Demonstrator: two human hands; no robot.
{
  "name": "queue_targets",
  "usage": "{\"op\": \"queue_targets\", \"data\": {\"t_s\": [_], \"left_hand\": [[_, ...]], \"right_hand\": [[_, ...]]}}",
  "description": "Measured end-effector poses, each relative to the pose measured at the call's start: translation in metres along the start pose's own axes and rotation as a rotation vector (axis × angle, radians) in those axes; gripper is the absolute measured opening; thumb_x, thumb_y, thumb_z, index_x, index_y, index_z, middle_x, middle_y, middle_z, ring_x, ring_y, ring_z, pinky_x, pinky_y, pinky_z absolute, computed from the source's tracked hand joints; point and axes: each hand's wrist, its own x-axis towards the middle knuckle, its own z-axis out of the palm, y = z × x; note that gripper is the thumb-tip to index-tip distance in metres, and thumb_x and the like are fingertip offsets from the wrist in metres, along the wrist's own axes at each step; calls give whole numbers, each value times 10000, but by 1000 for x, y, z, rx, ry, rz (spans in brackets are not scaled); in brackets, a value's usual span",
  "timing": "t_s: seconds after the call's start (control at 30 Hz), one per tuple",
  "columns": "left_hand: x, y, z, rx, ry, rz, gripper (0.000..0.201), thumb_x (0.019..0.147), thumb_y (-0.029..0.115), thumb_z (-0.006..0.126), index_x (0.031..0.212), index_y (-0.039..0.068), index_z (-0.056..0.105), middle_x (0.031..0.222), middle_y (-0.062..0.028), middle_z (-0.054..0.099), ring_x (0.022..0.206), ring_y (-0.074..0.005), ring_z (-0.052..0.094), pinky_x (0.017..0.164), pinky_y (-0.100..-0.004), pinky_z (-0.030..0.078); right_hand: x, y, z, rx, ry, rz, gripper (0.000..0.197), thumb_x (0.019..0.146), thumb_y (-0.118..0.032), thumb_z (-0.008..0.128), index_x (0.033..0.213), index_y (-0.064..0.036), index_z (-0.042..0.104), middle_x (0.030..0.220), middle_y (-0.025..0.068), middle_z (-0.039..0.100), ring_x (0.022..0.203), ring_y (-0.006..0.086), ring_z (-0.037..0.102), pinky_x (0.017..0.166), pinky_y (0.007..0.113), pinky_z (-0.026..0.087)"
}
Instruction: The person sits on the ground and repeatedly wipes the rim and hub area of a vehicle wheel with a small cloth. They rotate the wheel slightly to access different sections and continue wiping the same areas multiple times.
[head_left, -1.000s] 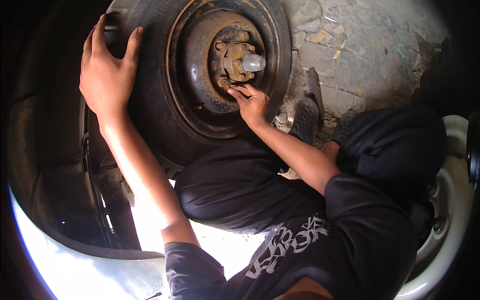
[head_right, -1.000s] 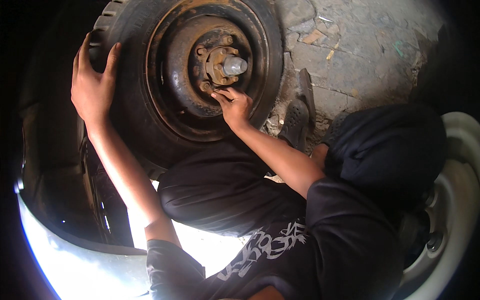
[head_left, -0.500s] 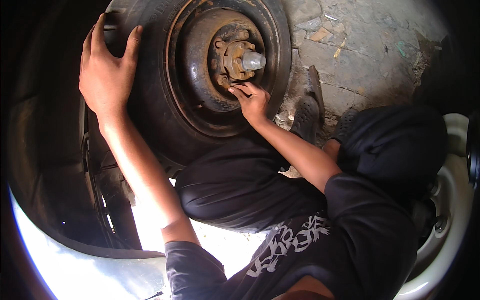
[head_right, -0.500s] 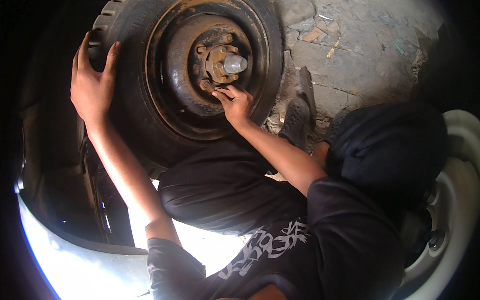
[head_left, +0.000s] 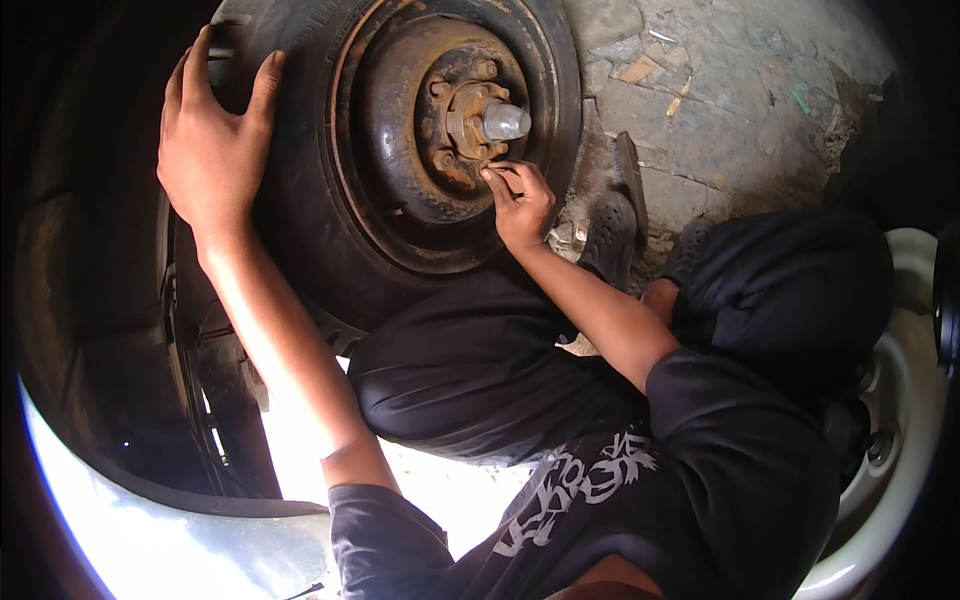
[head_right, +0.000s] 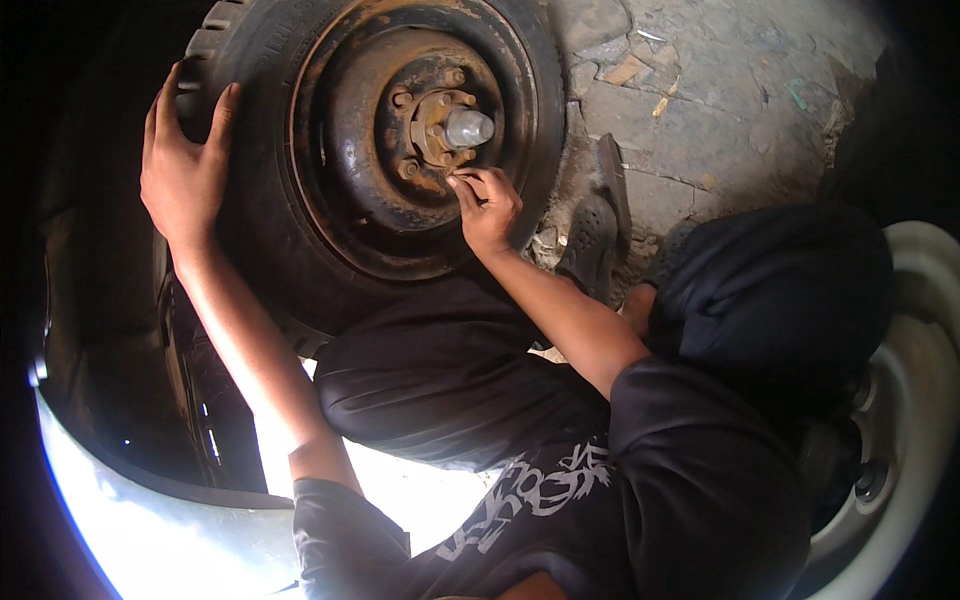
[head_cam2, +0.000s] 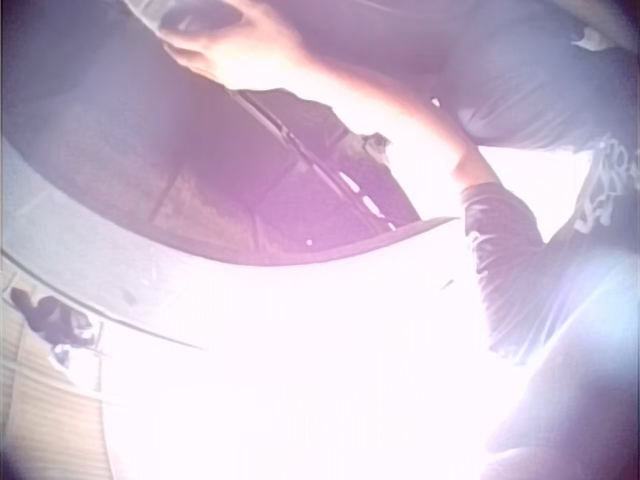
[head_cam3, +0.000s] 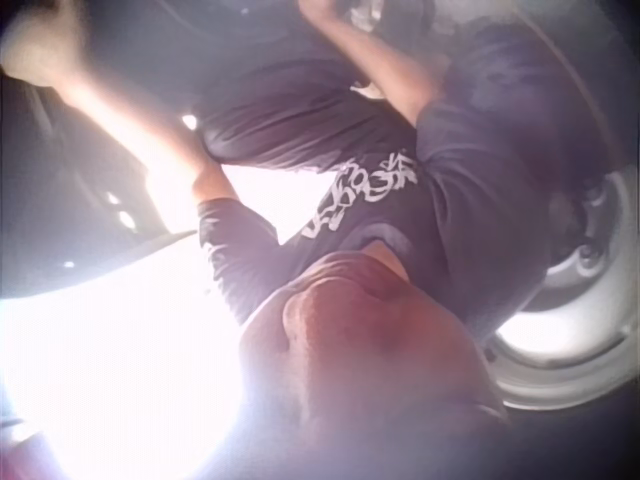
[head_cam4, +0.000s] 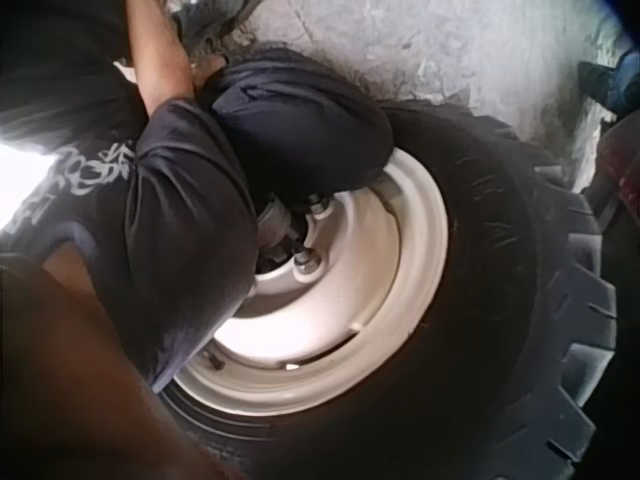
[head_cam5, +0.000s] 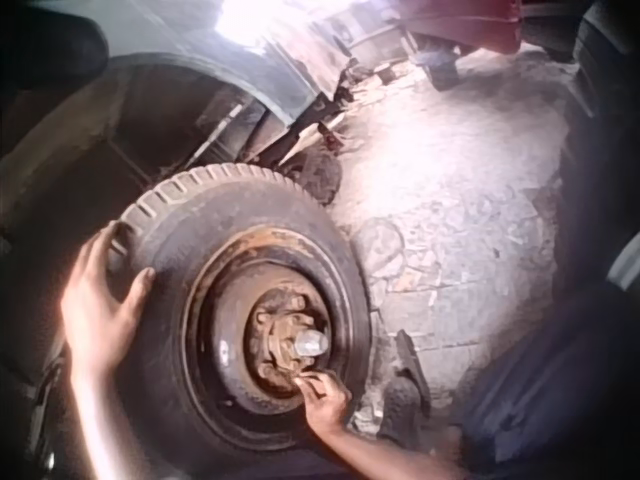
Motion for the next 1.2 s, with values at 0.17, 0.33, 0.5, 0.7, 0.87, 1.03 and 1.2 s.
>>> {"op": "queue_targets", "data": {"t_s": [0.17, 0.33, 0.5, 0.7, 0.87, 1.03, 1.2], "left_hand": [[0, 0, -1, 13, -5, -2, 766, 911, 665, 733, 1472, 152, 640, 1462, -117, 663, 1303, -330, 672, 1013, -464, 585], [0, -1, 1, 16, 4, 9, 773, 909, 676, 728, 1478, 160, 637, 1466, -119, 661, 1313, -326, 668, 1018, -471, 584], [-1, -3, 2, 28, -3, 10, 773, 913, 680, 721, 1483, 165, 635, 1470, -118, 660, 1322, -328, 663, 1020, -480, 584], [1, -1, 1, 24, -1, 9, 768, 914, 669, 725, 1481, 159, 633, 1470, -117, 658, 1318, -330, 663, 1022, -475, 580], [0, 2, 0, 25, -7, -2, 765, 911, 660, 731, 1479, 158, 633, 1464, -114, 660, 1311, -331, 665, 1018, -470, 580], [0, -2, 1, 17, 9, 19, 757, 912, 661, 730, 1478, 168, 635, 1462, -113, 662, 1309, -328, 665, 1018, -467, 579], [-1, 0, 1, 14, 0, 5, 752, 913, 660, 730, 1474, 168, 638, 1456, -118, 665, 1313, -329, 663, 1020, -467, 579]], "right_hand": [[9, -6, 2, 48, 9, 11, 117, 938, -36, 827, 1020, 14, 760, 1008, 95, 750, 909, 177, 762, 819, 311, 592], [10, -10, 3, 85, 42, 4, 113, 936, -24, 820, 1022, 20, 761, 1002, 99, 758, 905, 185, 755, 825, 323, 586], [29, -27, 2, 134, 72, -60, 138, 914, -33, 833, 1030, 9, 771, 989, 116, 780, 893, 215, 761, 824, 325, 581], [52, -30, -2, -117, -26, -264, 151, 861, -77, 883, 981, -30, 803, 944, 127, 775, 811, 272, 767, 725, 363, 593], [39, -24, 1, -129, 65, -115, 169, 854, -109, 896, 962, -32, 791, 907, 126, 764, 803, 287, 757, 721, 380, 579], [39, -23, 7, -118, 87, -37, 183, 852, -108, 897, 934, -13, 764, 917, 131, 773, 812, 268, 761, 740, 370, 579], [26, -4, 8, -30, 71, 17, 190, 906, -114, 874, 948, 15, 741, 937, 113, 788, 856, 166, 752, 765, 314, 574]]}}
